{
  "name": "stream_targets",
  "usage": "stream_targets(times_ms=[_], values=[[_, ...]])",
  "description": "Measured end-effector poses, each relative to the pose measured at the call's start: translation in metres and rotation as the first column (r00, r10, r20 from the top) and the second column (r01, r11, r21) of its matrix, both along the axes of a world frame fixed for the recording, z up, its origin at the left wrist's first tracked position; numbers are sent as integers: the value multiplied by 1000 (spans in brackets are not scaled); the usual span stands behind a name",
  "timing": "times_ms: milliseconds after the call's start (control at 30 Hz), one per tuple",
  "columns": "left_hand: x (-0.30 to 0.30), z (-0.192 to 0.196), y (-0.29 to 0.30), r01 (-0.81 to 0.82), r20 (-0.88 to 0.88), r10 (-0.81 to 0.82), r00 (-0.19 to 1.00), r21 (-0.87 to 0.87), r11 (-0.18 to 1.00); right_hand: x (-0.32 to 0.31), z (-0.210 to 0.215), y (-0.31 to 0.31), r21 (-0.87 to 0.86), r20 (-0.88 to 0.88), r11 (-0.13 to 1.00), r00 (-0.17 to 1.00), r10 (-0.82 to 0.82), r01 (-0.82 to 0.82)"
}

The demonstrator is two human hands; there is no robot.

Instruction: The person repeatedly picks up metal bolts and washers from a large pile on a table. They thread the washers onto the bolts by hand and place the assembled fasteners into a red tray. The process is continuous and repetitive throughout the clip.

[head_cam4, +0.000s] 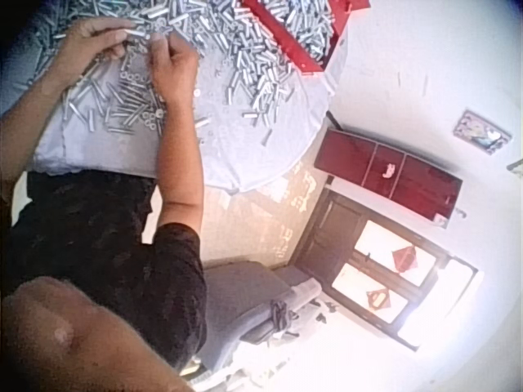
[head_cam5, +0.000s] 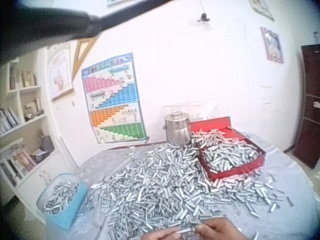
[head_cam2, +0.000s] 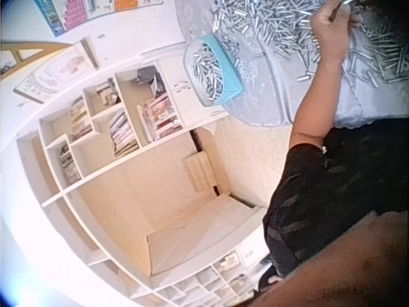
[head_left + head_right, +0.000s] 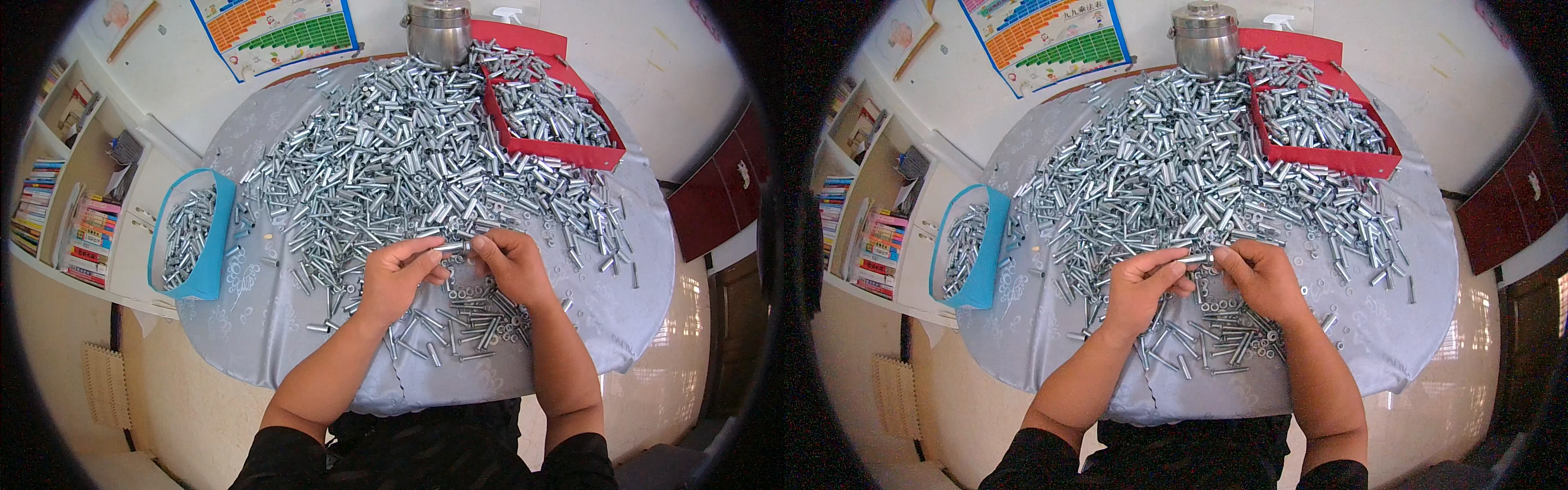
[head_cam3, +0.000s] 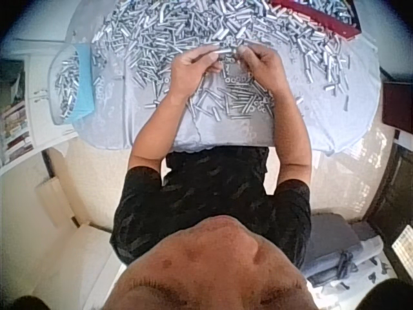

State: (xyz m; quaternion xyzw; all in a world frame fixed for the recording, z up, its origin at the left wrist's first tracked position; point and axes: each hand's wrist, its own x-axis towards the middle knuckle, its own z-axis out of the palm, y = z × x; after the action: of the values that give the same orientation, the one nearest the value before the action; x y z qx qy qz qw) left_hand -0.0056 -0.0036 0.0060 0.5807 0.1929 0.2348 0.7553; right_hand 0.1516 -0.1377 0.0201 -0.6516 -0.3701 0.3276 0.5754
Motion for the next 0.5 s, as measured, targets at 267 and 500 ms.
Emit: stream_targets(times_ms=[267,500], values=[[1,-1,0,10,-3,-10,1000,-15,1000,4,-3,-1,44,-44,998,998,37,-35],[0,2,-1,3,-6,-3,1000,-19,1000,0,-2,-1,115,-93,992,994,61,-51]])
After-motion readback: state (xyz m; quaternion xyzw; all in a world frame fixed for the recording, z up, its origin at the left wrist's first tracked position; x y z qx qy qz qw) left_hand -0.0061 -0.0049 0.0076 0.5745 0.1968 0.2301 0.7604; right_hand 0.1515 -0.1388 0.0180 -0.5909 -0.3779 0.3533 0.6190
